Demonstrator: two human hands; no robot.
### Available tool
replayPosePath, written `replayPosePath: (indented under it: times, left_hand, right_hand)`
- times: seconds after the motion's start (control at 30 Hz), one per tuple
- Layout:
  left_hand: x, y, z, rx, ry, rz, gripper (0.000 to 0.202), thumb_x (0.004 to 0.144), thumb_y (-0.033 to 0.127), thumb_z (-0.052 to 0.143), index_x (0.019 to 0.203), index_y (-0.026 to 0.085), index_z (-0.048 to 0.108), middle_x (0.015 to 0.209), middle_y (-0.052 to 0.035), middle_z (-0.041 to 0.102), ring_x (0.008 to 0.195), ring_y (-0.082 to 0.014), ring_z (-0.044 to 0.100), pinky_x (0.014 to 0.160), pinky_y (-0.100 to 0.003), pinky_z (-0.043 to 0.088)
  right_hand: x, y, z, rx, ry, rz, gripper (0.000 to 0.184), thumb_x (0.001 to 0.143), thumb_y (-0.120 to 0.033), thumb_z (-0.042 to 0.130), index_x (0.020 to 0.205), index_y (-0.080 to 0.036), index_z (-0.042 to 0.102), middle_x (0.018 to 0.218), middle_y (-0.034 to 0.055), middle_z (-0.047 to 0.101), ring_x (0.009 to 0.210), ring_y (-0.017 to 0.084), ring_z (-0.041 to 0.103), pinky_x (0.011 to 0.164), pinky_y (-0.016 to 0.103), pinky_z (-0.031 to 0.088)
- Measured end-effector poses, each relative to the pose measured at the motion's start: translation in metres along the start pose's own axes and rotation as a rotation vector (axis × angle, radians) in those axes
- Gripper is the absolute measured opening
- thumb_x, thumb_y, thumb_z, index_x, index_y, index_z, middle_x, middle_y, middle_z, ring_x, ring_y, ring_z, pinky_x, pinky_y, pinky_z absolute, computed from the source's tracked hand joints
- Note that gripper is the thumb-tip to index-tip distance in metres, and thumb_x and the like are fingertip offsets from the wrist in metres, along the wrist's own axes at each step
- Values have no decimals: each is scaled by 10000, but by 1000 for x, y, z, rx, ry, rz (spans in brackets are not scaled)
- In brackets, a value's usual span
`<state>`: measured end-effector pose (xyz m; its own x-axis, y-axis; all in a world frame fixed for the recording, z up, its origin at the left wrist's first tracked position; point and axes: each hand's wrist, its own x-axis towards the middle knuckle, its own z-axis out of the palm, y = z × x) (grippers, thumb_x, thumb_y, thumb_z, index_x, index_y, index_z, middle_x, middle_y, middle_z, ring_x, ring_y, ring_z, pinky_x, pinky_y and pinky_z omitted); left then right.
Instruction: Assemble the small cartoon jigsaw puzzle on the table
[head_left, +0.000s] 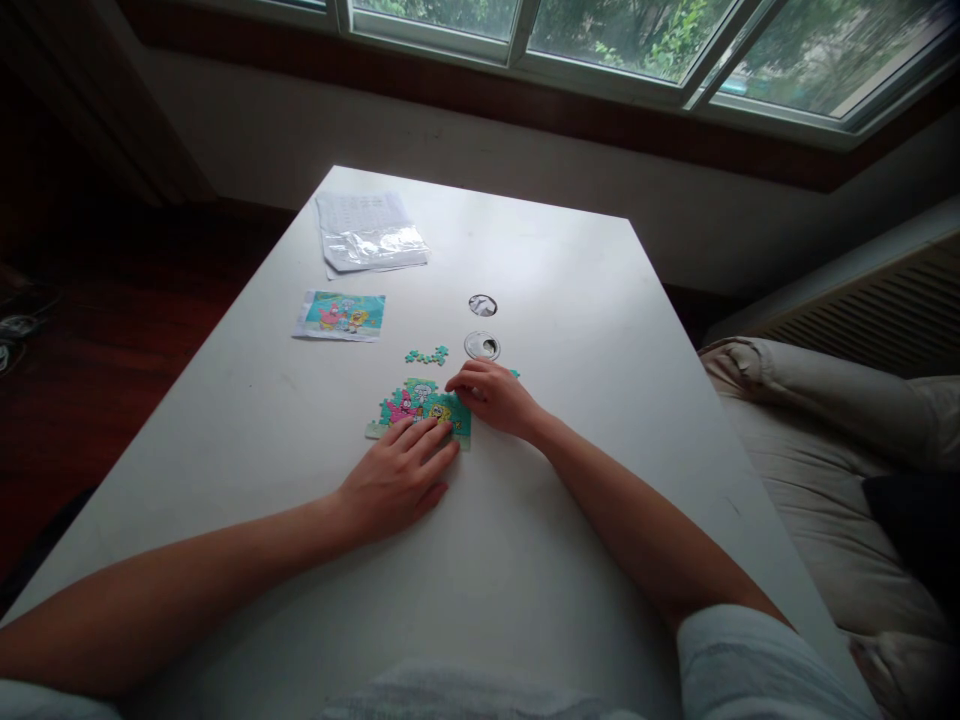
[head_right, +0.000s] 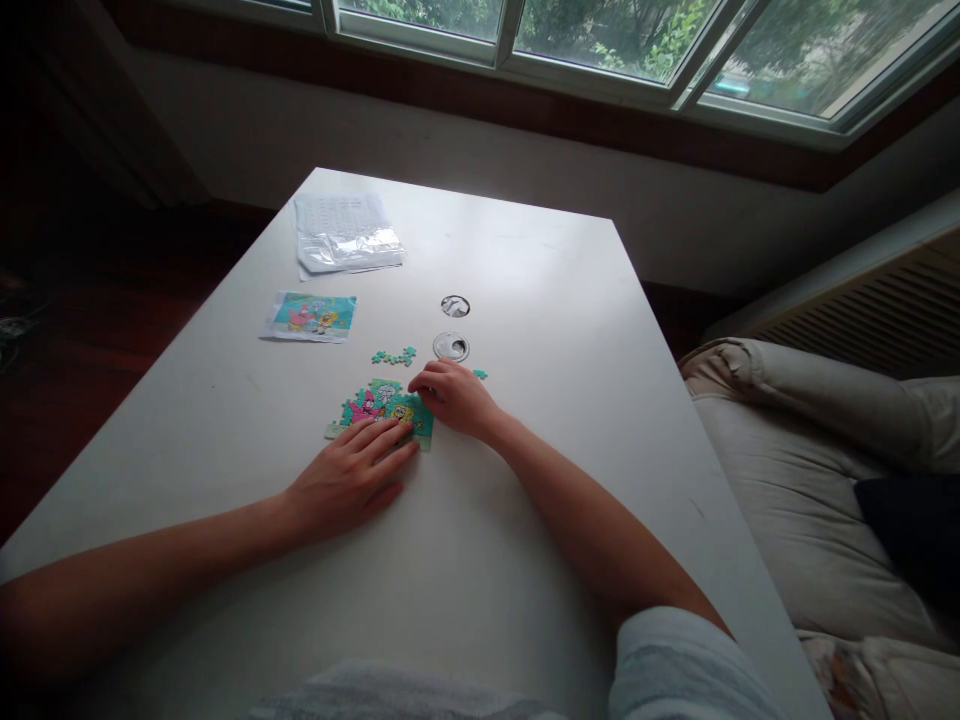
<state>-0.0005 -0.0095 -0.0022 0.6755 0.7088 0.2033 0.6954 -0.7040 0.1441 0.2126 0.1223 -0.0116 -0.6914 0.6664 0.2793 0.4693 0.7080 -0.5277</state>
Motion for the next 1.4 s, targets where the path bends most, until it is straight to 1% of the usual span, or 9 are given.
replayPosePath:
  times: [0.13,0.23,0.37,0.53,0.77,0.97,1.2,1.3,1.4]
  left_hand:
    - [0,0,2,11,7,6,427,961,320,525,1354,159,568,1479,-159,516,1363,-317,470,1153,-508,354]
    - [0,0,2,12,8,5,429,958,317,527,1355,160,567,1479,-160,516,1369,-316,464,1157,-504,347]
    - [1,0,2,6,10,3,427,952,307,535,1352,159,571,1471,-158,526,1371,-315,463,1163,-504,343]
    - [1,1,1,1,-1,-3,442,945,306,549,1358,151,567,1473,-160,523,1373,-319,461,1167,-505,339]
    - [2,2,-2,-11,-3,-9,428,951,295,535,1355,160,572,1477,-159,521,1371,-314,463,1166,-508,342]
    - [2,2,-2,-10,-3,-15,413,960,296,526,1350,167,574,1471,-153,525,1365,-315,467,1157,-508,351]
    - [2,2,-4,-13,-33,-17,402,977,292,500,1356,173,561,1487,-146,507,1360,-312,473,1144,-508,367]
    - [2,2,-4,-20,-33,-19,402,972,291,512,1354,176,560,1484,-151,508,1355,-311,476,1137,-506,373]
    - [3,2,-3,-25,-30,-22,411,964,296,526,1356,179,556,1478,-156,511,1353,-313,474,1129,-508,378]
  right_hand:
    - [-1,0,1,-37,-52,-88,206,938,-169,567,1009,-228,752,868,51,689,833,185,553,774,289,429]
    - [-2,-2,2,-53,-93,-103,213,937,-178,568,1028,-226,755,866,51,711,814,182,562,767,284,427]
    - [-1,-10,3,-73,-133,-7,254,904,-147,565,1035,-238,763,918,47,744,846,176,614,774,269,422]
    - [0,-21,0,-135,-160,157,285,881,-171,557,1039,-266,776,835,34,734,747,162,631,696,256,396]
    - [-1,-17,0,-78,-159,166,313,828,-127,582,1022,-261,787,799,24,736,718,157,633,696,252,415]
    - [-1,-6,1,79,-47,68,292,832,-86,565,967,-225,784,896,39,747,823,160,646,787,258,453]
    - [2,11,-21,80,194,279,231,854,-172,555,932,-199,771,695,-11,661,592,113,497,636,246,389]
    - [2,20,-32,92,240,362,222,857,-212,557,931,-193,766,645,-22,623,567,110,464,609,247,376]
    - [2,24,-38,92,257,370,217,860,-221,555,933,-194,757,695,-9,653,595,117,493,628,254,396]
